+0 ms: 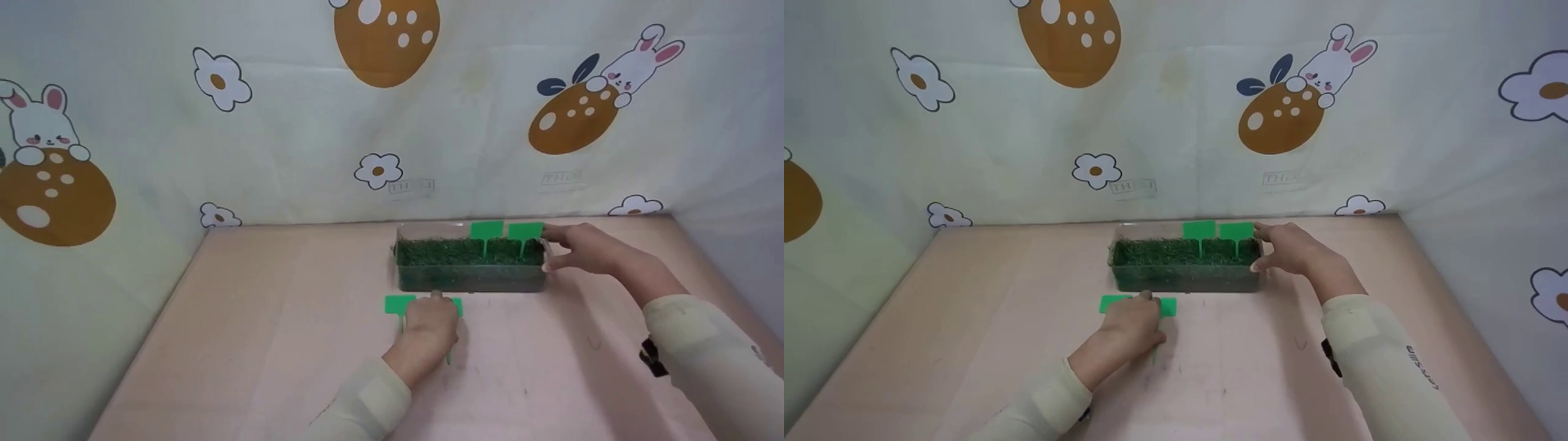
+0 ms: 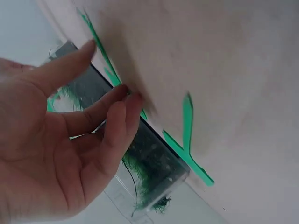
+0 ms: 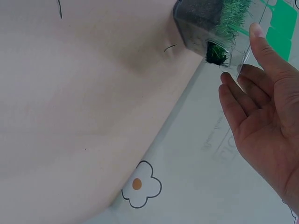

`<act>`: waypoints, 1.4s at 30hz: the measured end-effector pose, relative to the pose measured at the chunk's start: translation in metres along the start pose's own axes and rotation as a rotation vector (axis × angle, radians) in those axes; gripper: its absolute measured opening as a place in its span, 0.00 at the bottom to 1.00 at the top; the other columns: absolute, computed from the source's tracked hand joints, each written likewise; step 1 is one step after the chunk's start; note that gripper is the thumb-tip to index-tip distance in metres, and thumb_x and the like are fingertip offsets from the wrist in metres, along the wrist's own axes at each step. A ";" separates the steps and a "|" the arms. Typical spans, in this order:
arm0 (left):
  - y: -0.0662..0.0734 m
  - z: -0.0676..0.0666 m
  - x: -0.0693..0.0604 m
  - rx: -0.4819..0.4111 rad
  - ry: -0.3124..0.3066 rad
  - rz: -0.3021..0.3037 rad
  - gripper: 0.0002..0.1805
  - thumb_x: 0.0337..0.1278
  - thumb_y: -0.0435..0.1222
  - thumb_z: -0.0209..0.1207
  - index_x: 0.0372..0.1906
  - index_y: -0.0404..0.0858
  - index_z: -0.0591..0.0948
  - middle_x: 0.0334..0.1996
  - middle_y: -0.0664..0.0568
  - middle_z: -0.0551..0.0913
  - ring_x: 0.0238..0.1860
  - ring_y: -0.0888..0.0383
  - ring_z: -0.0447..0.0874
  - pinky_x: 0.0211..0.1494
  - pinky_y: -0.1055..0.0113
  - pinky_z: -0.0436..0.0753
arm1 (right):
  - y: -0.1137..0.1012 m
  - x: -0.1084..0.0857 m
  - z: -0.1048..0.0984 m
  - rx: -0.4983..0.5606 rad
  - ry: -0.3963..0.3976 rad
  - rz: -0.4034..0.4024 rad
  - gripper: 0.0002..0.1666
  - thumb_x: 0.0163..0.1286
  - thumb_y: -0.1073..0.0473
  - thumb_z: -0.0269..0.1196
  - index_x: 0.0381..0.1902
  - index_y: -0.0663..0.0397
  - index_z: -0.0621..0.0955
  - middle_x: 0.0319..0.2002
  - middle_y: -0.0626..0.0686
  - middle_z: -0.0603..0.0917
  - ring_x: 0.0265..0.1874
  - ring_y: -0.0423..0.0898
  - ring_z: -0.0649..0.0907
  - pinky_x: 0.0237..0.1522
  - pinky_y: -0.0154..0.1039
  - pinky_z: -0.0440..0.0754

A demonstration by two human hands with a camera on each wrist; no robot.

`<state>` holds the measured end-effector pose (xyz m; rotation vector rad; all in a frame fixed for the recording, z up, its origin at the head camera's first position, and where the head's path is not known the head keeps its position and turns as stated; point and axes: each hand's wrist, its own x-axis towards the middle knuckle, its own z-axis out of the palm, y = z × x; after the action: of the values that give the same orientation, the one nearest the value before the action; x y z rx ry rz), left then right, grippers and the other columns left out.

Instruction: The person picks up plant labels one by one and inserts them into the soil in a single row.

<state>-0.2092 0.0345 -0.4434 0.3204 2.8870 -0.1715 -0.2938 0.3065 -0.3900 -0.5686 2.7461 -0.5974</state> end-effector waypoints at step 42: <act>-0.065 -0.052 0.036 -1.174 0.386 0.223 0.08 0.66 0.34 0.62 0.47 0.36 0.83 0.45 0.47 0.86 0.47 0.54 0.85 0.50 0.65 0.84 | 0.005 -0.002 -0.002 0.019 0.015 -0.033 0.42 0.65 0.50 0.69 0.73 0.56 0.68 0.71 0.65 0.70 0.66 0.71 0.72 0.63 0.61 0.74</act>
<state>-0.2696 -0.0143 -0.3957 0.4396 2.6667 1.6712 -0.2946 0.3119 -0.3905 -0.6087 2.7469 -0.6372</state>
